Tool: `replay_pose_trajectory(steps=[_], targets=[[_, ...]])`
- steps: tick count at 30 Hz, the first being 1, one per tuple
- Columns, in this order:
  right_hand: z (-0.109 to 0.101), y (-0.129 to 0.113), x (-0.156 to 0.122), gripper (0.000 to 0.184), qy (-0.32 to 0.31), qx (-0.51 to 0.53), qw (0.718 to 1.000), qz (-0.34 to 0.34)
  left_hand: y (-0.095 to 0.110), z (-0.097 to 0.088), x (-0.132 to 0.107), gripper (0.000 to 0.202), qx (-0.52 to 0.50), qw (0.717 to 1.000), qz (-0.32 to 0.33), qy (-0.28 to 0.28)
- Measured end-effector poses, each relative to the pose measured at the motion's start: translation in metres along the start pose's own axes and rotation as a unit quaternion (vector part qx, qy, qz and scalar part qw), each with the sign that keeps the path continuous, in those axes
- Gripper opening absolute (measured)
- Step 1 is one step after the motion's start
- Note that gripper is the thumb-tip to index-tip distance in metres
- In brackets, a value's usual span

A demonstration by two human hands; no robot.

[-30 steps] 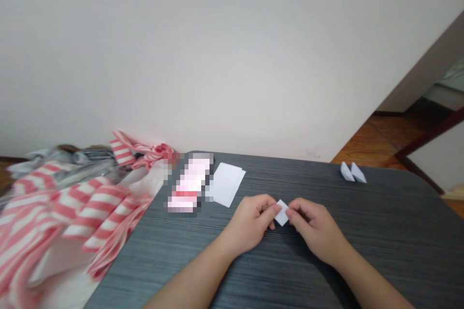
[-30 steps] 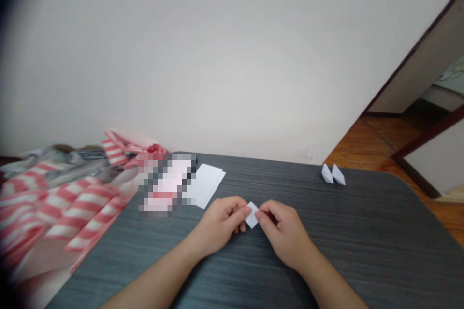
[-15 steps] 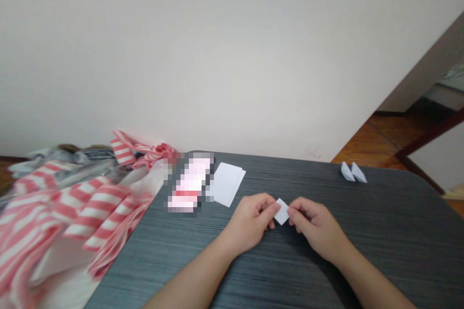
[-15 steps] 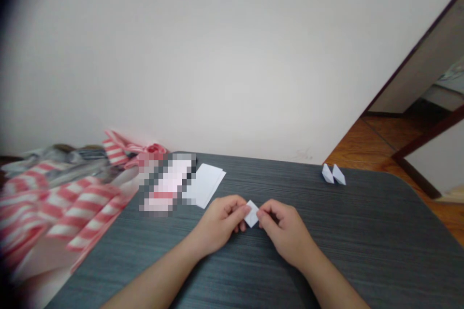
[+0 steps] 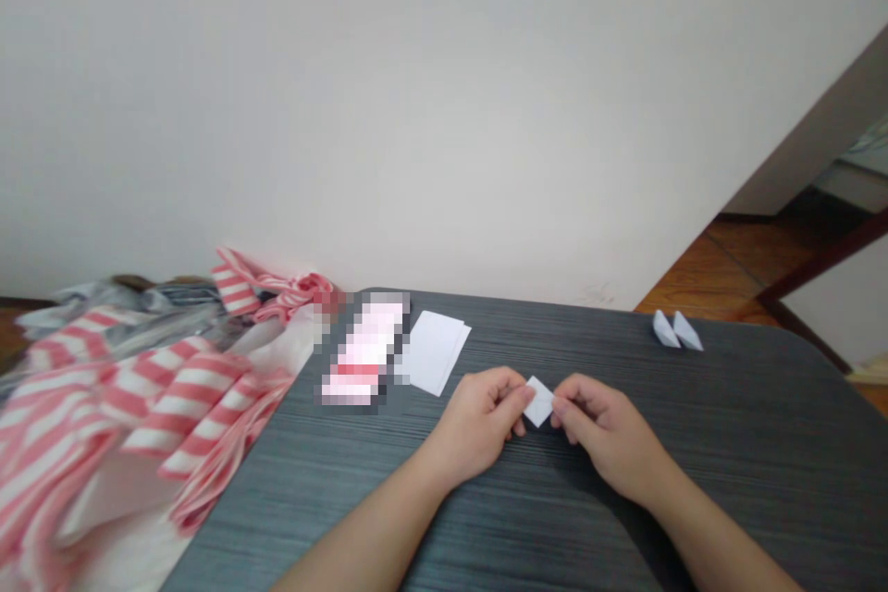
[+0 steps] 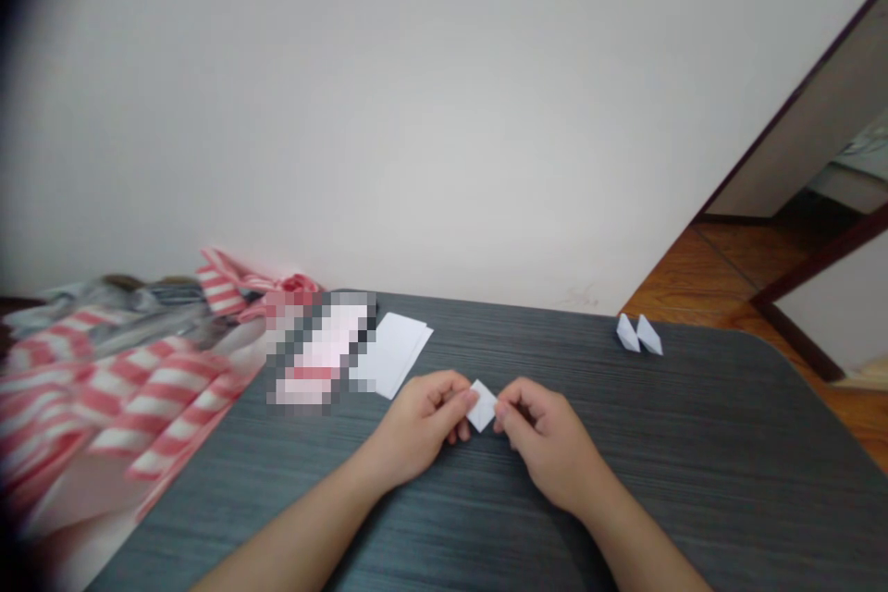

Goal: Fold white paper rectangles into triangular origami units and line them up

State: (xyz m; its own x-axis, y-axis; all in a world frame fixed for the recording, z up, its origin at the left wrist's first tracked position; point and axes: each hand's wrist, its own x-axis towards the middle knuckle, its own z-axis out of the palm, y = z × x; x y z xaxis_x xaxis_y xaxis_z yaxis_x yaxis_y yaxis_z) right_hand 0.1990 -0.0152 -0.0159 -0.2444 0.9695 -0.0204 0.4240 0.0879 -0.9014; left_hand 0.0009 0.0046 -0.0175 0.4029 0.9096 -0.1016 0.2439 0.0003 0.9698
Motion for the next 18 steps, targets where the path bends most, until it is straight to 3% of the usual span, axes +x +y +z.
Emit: replay_pose_trajectory(steps=[18], targets=[[0.0009, 0.0005, 0.0013, 0.022, -0.012, -0.001, 1.000, 0.002, -0.0002, 0.0012, 0.0012, 0.030, -0.008, 1.000, 0.000, 0.009]])
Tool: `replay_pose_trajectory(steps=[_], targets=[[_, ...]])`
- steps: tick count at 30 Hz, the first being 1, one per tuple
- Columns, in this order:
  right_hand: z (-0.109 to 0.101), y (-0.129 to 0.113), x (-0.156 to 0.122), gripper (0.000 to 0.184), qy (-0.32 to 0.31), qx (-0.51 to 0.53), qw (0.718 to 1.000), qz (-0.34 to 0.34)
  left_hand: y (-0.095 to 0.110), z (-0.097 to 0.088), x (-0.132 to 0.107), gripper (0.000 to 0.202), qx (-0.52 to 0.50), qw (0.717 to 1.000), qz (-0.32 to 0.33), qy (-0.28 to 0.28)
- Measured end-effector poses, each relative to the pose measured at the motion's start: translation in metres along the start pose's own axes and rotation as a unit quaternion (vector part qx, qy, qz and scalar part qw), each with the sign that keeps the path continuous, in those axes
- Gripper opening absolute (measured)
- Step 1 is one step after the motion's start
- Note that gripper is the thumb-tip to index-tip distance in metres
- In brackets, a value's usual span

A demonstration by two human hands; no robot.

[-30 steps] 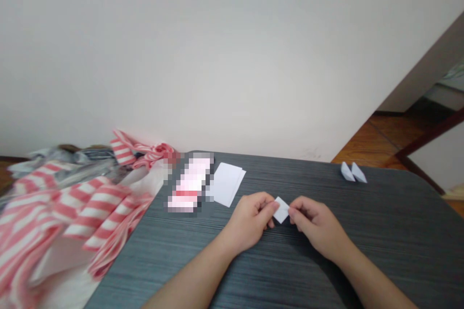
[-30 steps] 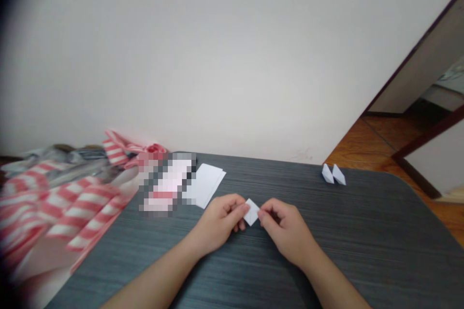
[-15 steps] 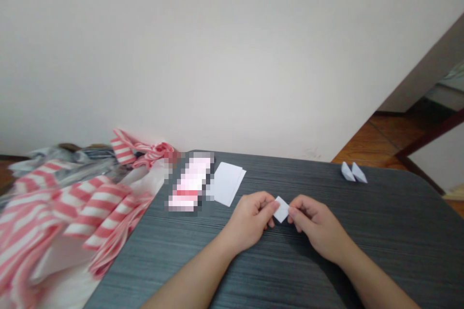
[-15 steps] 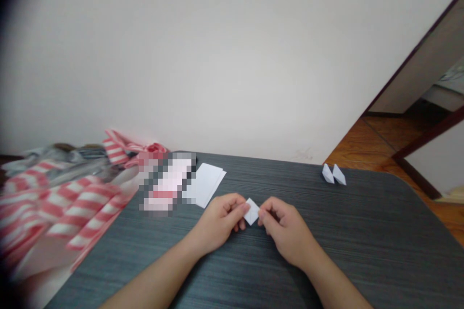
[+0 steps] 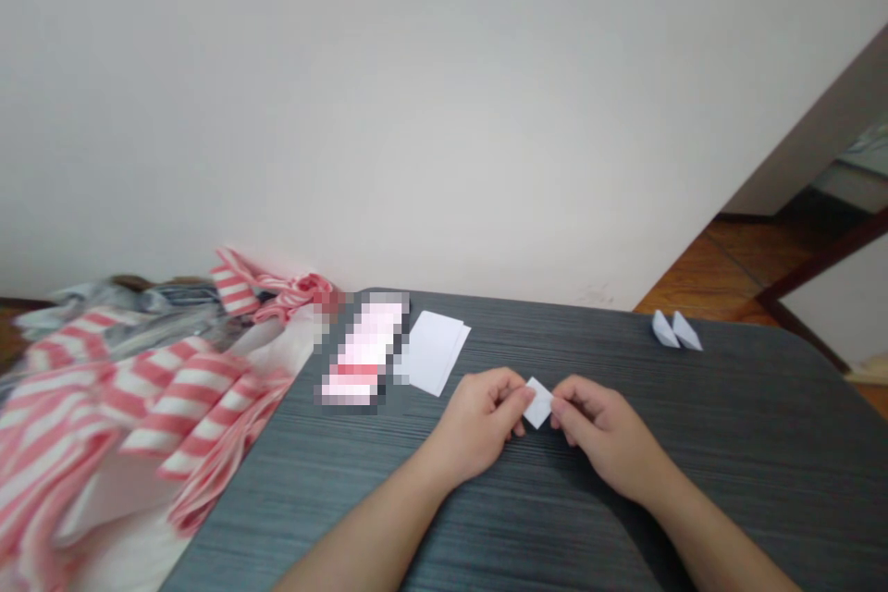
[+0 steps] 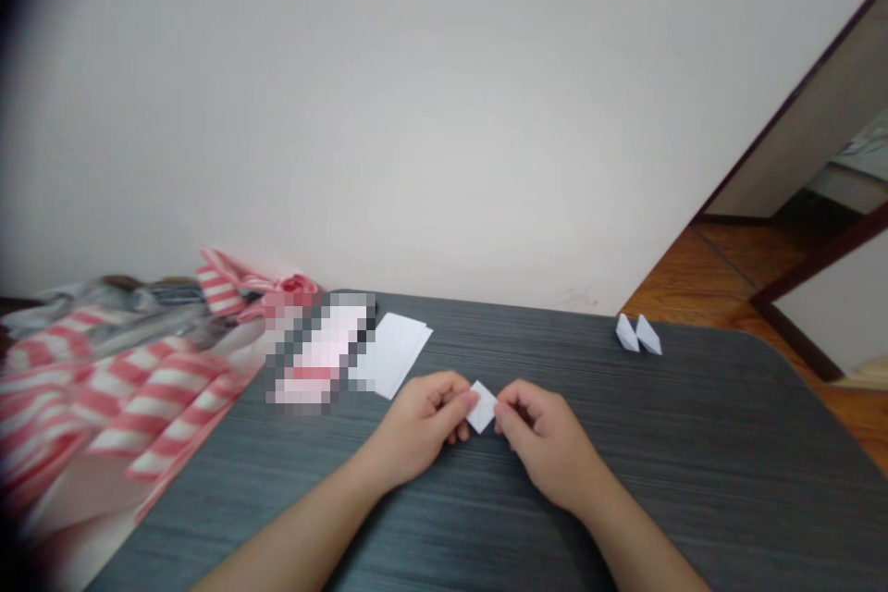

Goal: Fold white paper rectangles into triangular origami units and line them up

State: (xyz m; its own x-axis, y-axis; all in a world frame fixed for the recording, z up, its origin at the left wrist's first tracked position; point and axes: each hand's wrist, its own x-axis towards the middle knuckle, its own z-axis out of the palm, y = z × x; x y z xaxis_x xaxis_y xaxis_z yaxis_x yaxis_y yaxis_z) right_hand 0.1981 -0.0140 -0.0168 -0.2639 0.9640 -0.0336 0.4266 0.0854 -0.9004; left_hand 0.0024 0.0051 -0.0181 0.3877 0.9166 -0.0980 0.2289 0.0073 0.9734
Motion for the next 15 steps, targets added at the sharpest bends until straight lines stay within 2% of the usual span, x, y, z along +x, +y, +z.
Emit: replay_pose_trajectory(steps=[15], targets=[[0.0054, -0.0086, -0.0028, 0.026, 0.001, -0.042, 0.999, -0.031, 0.0066, -0.0015, -0.0035, 0.031, 0.059, 0.998, 0.023, -0.024]])
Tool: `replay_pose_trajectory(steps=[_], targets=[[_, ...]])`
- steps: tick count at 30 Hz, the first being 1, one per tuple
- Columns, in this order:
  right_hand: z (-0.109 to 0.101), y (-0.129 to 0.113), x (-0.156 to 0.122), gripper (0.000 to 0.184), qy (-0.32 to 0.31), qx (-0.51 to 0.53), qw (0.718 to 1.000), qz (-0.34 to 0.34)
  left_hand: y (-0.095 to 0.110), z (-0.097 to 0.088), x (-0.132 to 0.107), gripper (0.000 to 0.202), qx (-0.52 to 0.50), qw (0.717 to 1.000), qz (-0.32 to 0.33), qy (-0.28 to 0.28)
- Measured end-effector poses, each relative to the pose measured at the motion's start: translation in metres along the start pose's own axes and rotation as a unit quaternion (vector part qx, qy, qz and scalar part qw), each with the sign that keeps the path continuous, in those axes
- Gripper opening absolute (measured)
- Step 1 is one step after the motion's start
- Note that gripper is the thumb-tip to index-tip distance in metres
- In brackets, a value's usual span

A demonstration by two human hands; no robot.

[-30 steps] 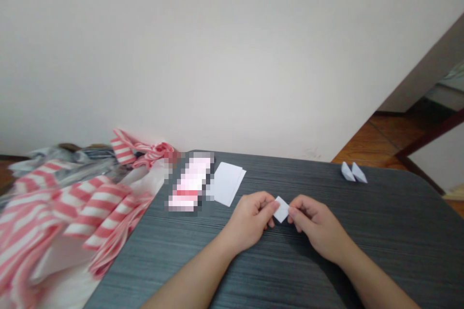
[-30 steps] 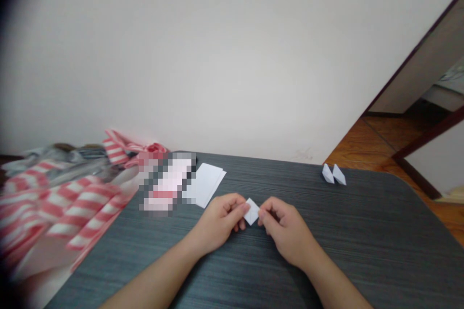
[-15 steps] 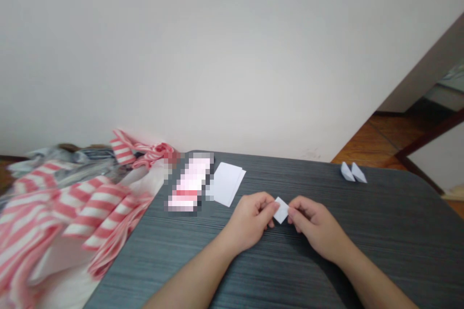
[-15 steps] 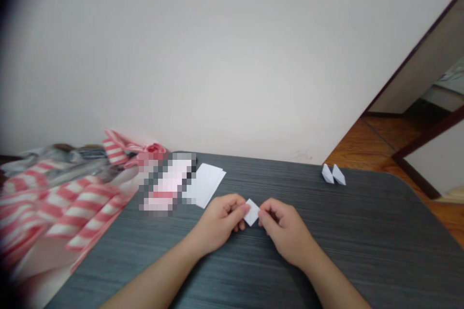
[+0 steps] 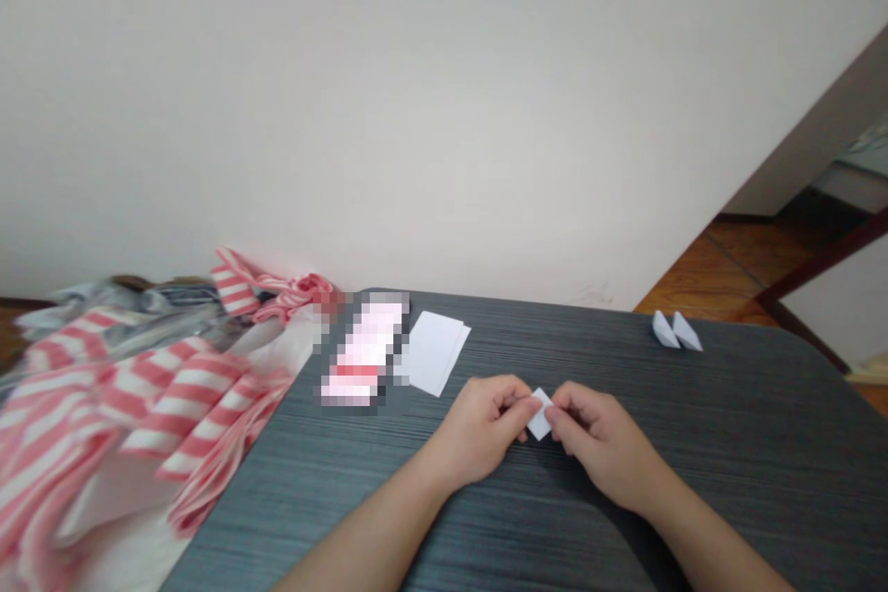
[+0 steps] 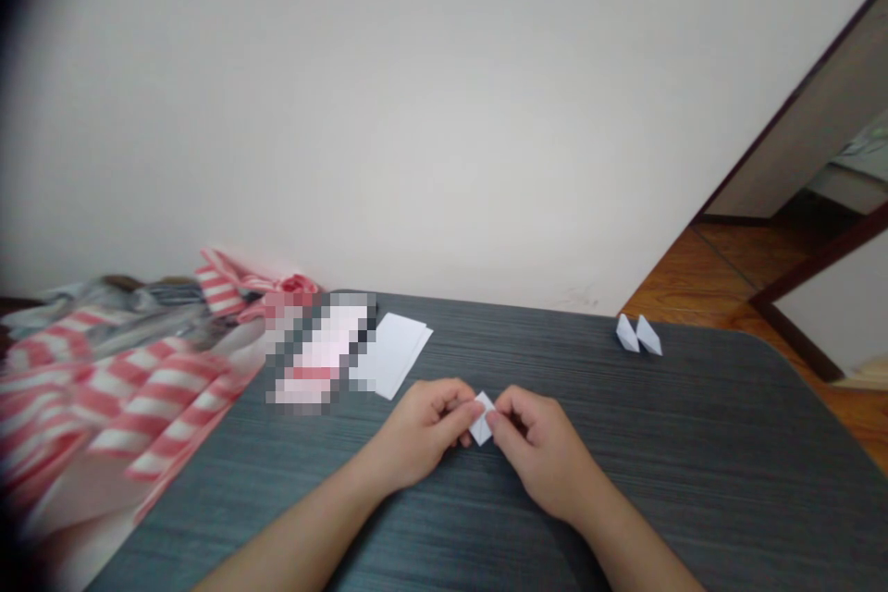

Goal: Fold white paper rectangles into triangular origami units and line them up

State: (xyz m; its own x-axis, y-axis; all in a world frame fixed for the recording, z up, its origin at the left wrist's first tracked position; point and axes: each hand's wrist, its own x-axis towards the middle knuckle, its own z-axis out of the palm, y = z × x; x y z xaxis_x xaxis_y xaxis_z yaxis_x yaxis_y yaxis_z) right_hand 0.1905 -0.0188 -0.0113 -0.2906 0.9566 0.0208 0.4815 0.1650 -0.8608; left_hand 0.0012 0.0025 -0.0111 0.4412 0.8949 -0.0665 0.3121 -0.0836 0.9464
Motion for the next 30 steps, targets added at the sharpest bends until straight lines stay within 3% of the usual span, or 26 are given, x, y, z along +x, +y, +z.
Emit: replay_pose_trajectory(steps=[12, 20, 26, 30], targets=[[0.002, -0.004, 0.001, 0.027, -0.021, 0.015, 1.000, 0.003, -0.001, 0.001, 0.000, 0.031, -0.009, 1.000, 0.007, -0.013], [-0.001, 0.008, -0.001, 0.027, 0.009, 0.058, 0.997, 0.049, -0.006, 0.002, 0.003, 0.038, -0.135, 0.991, 0.015, -0.002], [-0.002, 0.008, -0.001, 0.028, 0.014, 0.069, 0.996, 0.055, -0.003, 0.002, 0.002, 0.022, -0.115, 0.993, 0.001, -0.008], [-0.001, 0.009, -0.001, 0.027, 0.010, 0.074, 0.996, 0.053, -0.001, 0.001, 0.001, 0.025, -0.083, 0.996, -0.005, -0.010]])
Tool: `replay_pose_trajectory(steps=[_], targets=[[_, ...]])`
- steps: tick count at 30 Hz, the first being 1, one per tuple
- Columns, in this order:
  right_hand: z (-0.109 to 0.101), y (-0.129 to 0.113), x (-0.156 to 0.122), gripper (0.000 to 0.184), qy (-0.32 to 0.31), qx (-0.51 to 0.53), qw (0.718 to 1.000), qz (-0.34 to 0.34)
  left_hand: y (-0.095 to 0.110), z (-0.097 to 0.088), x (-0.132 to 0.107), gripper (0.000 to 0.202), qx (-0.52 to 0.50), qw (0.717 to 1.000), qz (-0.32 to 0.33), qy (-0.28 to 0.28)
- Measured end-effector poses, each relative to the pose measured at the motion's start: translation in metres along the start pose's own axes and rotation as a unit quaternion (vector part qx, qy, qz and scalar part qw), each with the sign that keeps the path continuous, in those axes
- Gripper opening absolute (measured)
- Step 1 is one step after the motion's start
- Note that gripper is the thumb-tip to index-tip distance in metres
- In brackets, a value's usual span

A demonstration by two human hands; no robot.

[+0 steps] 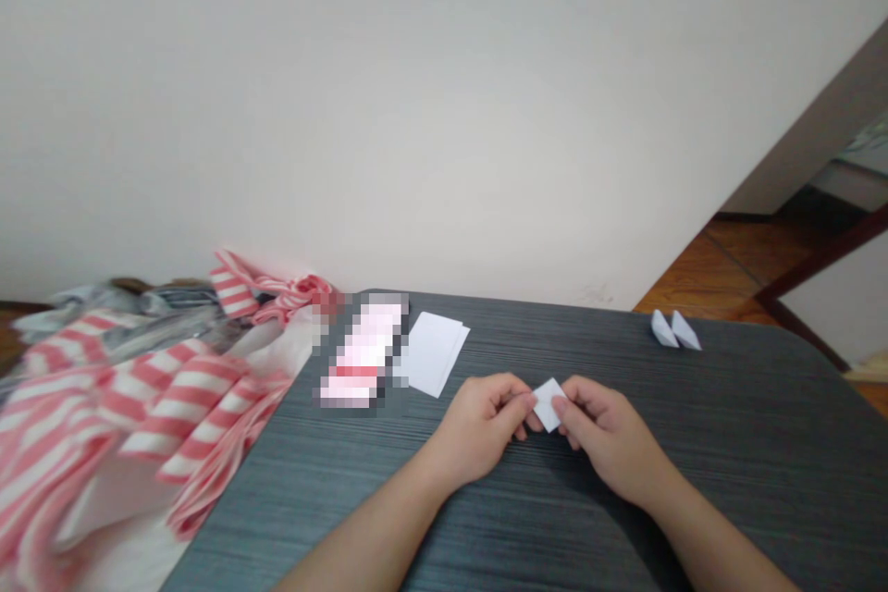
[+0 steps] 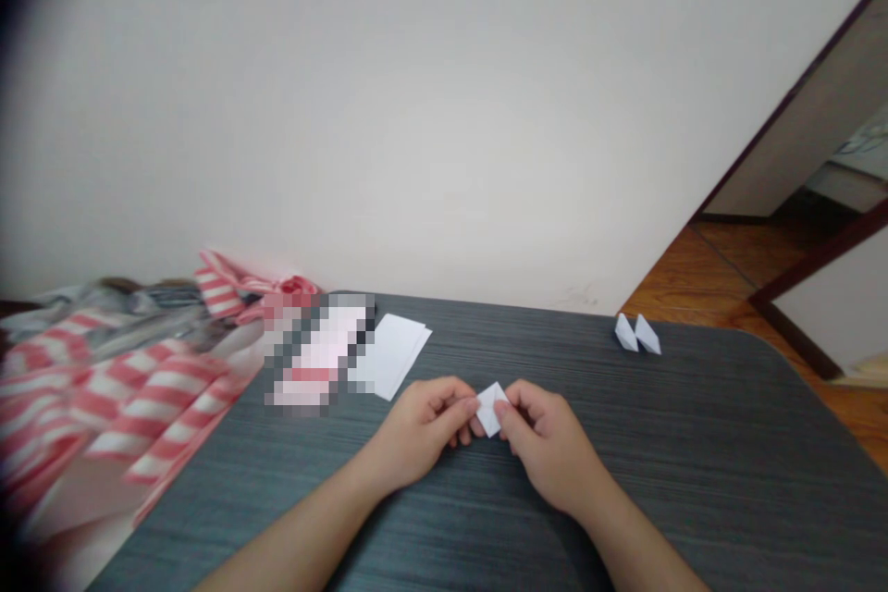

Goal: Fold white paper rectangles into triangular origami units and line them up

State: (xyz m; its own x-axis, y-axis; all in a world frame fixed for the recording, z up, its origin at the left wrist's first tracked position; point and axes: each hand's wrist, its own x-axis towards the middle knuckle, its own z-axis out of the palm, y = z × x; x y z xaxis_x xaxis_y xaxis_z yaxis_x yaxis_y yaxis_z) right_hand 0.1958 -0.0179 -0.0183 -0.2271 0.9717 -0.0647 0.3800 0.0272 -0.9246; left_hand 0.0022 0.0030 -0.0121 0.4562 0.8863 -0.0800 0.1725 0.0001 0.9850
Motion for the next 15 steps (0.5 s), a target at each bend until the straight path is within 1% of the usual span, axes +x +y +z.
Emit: replay_pose_trajectory(steps=[7, 15], targets=[[-0.0001, -0.0027, 0.0005, 0.027, 0.002, -0.016, 1.000, -0.006, 0.0006, -0.0007, -0.0011, 0.030, 0.023, 1.000, 0.009, 0.002], [0.0001, -0.0036, 0.0007, 0.027, -0.006, -0.011, 1.000, -0.011, 0.0005, -0.0001, -0.0011, 0.028, -0.018, 1.000, 0.006, 0.002]])
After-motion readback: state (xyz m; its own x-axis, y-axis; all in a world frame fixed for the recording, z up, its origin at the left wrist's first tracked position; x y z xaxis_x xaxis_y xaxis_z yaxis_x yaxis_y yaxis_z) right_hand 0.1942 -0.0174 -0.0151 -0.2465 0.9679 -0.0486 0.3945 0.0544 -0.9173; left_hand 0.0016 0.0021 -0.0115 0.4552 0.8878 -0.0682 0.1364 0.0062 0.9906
